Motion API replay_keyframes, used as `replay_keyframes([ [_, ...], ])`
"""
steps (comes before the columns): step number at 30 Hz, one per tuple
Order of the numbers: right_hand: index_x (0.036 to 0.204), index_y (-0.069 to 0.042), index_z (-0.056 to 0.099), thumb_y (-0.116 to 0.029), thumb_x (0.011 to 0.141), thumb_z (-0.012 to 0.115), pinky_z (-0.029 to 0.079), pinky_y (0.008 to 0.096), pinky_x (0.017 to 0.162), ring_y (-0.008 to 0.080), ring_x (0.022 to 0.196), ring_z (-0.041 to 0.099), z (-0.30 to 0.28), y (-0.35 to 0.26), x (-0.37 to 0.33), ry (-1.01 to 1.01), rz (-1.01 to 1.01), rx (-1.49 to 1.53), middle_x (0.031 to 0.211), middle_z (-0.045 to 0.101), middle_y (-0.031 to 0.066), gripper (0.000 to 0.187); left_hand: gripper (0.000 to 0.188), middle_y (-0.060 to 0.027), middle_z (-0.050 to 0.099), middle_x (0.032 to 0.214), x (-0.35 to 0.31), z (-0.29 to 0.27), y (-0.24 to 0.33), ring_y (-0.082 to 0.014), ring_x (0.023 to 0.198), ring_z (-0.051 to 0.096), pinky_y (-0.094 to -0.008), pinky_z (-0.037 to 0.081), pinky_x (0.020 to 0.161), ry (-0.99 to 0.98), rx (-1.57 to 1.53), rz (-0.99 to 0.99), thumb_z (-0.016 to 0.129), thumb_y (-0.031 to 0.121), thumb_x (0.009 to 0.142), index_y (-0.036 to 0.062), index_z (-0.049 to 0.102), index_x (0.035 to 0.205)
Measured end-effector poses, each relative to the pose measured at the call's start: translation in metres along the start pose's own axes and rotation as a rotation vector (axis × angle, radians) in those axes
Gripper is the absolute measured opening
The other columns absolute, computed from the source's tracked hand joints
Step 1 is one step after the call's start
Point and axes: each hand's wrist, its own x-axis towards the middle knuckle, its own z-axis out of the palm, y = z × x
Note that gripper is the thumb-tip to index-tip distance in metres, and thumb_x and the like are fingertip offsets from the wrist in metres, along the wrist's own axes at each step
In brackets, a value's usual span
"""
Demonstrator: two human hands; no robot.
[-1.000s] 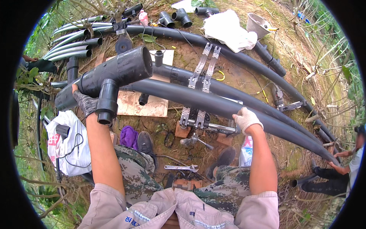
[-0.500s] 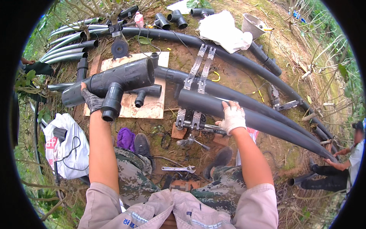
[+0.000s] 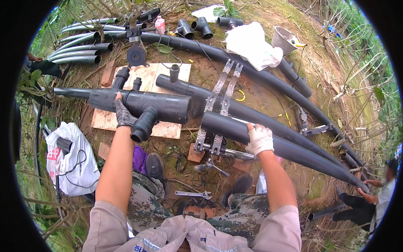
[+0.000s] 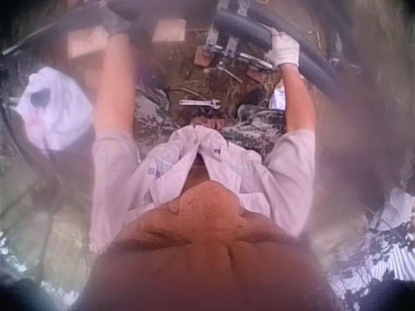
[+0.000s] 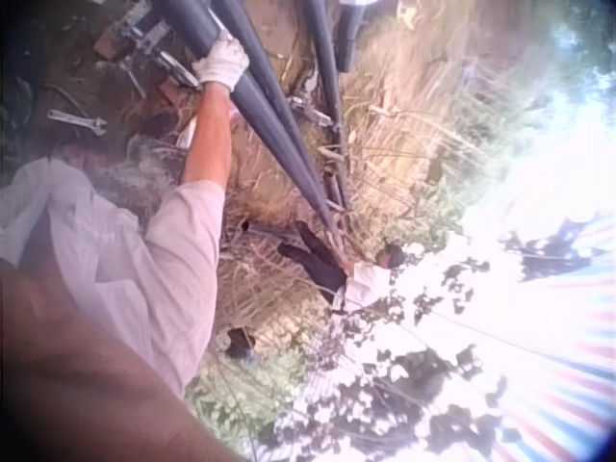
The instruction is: The person assembles black plastic pipes using a pipe clamp tool and wrench. They align pipe sections, secure them with the clamp, and tighten bolts to join the pieces together.
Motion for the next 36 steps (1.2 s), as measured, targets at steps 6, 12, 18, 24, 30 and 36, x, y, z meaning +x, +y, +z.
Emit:
replay_keyframes([
  [6, 0.146, -0.016, 0.047, -0.026, 0.068, 0.086, 0.033, 0.0563, 0.115, 0.0312, 0.135, 0.048, 0.019, -0.008, -0.01, 0.244, -0.118, -0.01, 0.142, 0.053, 0.0124, 0.087, 0.07, -0.0141, 0.065, 0.126, 0.022, -0.008, -0.009, -0.0345, 0.107, 0.064, -0.055, 0.052, 0.098, 0.041, 0.03, -0.054, 0.067, 0.065, 0.082, 0.0147, 0.064, 0.131],
  [12, 0.125, -0.005, 0.061, -0.032, 0.083, 0.077, 0.048, 0.0466, 0.1, 0.0387, 0.115, 0.06, 0.087, -0.052, -0.057, -0.058, -0.232, 0.35, 0.122, 0.063, 0.0202, 0.053, 0.077, -0.0147, 0.064, 0.126, -0.002, 0.026, -0.005, -0.0363, 0.11, 0.063, -0.0577, 0.05, 0.099, 0.077, 0.044, -0.044, 0.07, 0.067, 0.078, 0.0134, 0.059, 0.132],
  [18, 0.123, -0.001, 0.06, -0.045, 0.091, 0.071, 0.051, 0.0476, 0.094, 0.0421, 0.111, 0.065, 0.124, -0.084, -0.08, -0.591, 0.114, 0.516, 0.113, 0.067, 0.029, 0.056, 0.083, -0.015, 0.061, 0.132, -0.027, 0.044, -0.004, -0.0359, 0.112, 0.062, -0.0566, 0.049, 0.101, 0.082, 0.047, -0.058, 0.07, 0.069, 0.078, 0.0126, 0.056, 0.137],
  [24, 0.121, -0.003, 0.062, -0.042, 0.09, 0.072, 0.051, 0.0473, 0.095, 0.0416, 0.111, 0.064, 0.086, -0.117, -0.077, -0.373, 0.135, 0.435, 0.115, 0.067, 0.0265, 0.051, 0.081, -0.0129, 0.063, 0.13, -0.026, 0.043, 0.006, -0.0339, 0.11, 0.063, -0.0546, 0.05, 0.099, 0.101, 0.058, -0.054, 0.07, 0.069, 0.078, 0.0134, 0.058, 0.136],
  [30, 0.119, -0.007, 0.066, -0.047, 0.088, 0.071, 0.045, 0.0493, 0.103, 0.0375, 0.119, 0.059, 0.091, -0.142, -0.086, -0.269, 0.135, 0.294, 0.12, 0.065, 0.0186, 0.051, 0.078, -0.0146, 0.065, 0.127, -0.015, 0.035, 0.012, -0.0349, 0.108, 0.063, -0.0537, 0.051, 0.097, 0.098, -0.017, -0.019, 0.07, 0.068, 0.077, 0.0139, 0.061, 0.133],
  [36, 0.122, -0.003, 0.064, -0.047, 0.09, 0.071, 0.049, 0.0457, 0.092, 0.0315, 0.11, 0.062, 0.07, -0.162, -0.044, -0.525, 0.528, 0.685, 0.118, 0.065, 0.0196, 0.054, 0.076, -0.014, 0.064, 0.128, -0.031, 0.043, 0.013, -0.0357, 0.109, 0.063, -0.055, 0.05, 0.098, 0.154, -0.011, -0.028, 0.069, 0.067, 0.079, 0.0129, 0.062, 0.132],
])
